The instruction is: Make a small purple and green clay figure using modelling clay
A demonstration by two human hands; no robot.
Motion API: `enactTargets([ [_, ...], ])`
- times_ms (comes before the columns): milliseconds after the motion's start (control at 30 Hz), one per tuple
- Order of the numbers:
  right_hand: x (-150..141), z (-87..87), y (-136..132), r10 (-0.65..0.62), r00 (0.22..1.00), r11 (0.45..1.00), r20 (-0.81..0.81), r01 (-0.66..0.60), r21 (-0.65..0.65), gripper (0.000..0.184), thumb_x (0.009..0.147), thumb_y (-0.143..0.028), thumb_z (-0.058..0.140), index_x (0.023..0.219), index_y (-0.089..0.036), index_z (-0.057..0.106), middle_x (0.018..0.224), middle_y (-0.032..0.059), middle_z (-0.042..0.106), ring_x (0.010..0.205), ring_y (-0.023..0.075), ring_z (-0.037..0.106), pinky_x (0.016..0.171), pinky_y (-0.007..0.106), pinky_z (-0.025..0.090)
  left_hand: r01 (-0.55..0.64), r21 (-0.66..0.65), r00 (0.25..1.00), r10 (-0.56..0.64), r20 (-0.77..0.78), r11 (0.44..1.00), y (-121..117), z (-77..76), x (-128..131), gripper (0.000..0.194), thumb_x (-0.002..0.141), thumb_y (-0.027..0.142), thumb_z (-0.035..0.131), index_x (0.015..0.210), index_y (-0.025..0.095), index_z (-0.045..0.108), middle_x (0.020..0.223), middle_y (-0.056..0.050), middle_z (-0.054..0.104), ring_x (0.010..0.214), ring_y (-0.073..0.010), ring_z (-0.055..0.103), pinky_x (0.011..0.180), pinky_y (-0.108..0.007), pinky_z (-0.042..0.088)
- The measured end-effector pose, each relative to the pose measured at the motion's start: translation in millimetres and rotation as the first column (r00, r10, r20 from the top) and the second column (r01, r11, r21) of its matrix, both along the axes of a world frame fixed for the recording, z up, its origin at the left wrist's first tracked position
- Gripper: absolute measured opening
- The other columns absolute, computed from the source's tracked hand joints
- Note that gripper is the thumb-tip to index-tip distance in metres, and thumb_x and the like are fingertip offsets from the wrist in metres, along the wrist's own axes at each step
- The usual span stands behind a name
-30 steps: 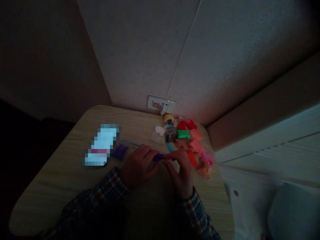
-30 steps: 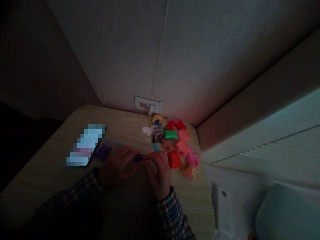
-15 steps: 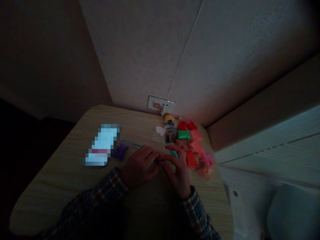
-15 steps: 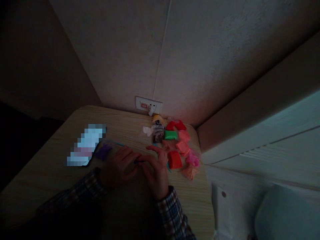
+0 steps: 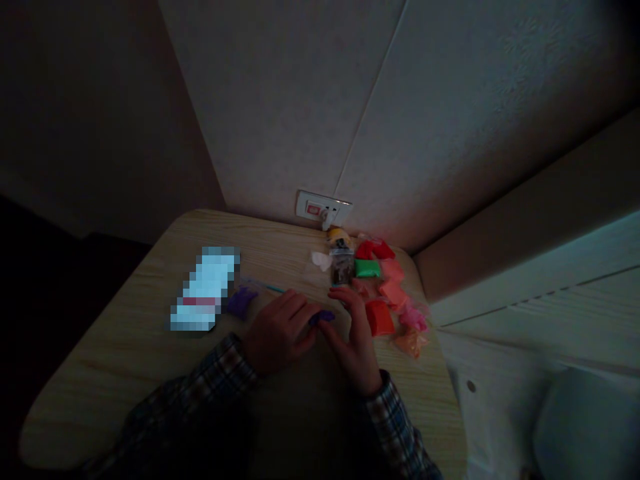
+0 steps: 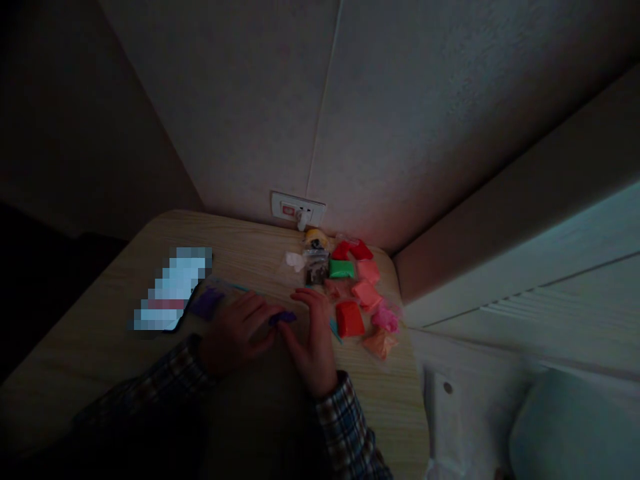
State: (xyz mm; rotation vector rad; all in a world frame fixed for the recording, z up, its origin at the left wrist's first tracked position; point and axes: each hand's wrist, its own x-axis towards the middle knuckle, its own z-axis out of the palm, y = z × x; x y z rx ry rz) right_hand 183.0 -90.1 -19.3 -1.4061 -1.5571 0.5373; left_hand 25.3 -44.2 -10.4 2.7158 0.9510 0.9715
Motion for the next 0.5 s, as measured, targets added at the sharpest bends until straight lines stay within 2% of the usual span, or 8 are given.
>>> enactTargets([
  [100,-0.1,-0.1,-0.6,0.026,0.998,0.996,-0.051,-0.030,-0.087,0.037,0.083,-0.028,0.060,0.118,-0.023,0.049,0.117,0.0083,0.058,0.112,0.0236,0.053,0.096,0.043,0.043,0.002,0.017,1.000,-0.002,0.006,1.000,0.1,1.8,0.0,0.018,0.081,0.016,0.054,0.098,0.015,0.059,0.084,-0.006,0.063,0.082,-0.0217,0.059,0.075,-0.033,0.050],
  [233,0.7,1.2,-1.1,0.053,0.991,0.990,-0.124,-0.069,-0.126,0.038,0.083,-0.028,0.060,0.119,-0.023,0.050,0.115,0.0074,0.061,0.107,0.0223,0.058,0.094,0.041,0.045,-0.027,0.037,1.000,0.026,0.011,0.999,0.5,1.9,-0.4,0.019,0.082,0.016,0.053,0.100,0.016,0.059,0.085,-0.007,0.063,0.083,-0.0209,0.059,0.077,-0.032,0.050],
  [500,2.9,0.2,0.6,0.084,0.975,0.978,-0.206,-0.121,-0.173,0.024,0.084,-0.024,0.058,0.108,-0.023,0.058,0.105,0.0050,0.067,0.099,0.0195,0.062,0.089,0.035,0.049,-0.015,-0.035,1.000,0.014,-0.023,0.999,4.4,-2.5,-4.4,0.029,0.082,0.015,0.053,0.111,0.018,0.058,0.084,-0.005,0.061,0.081,-0.0208,0.056,0.076,-0.032,0.049],
])
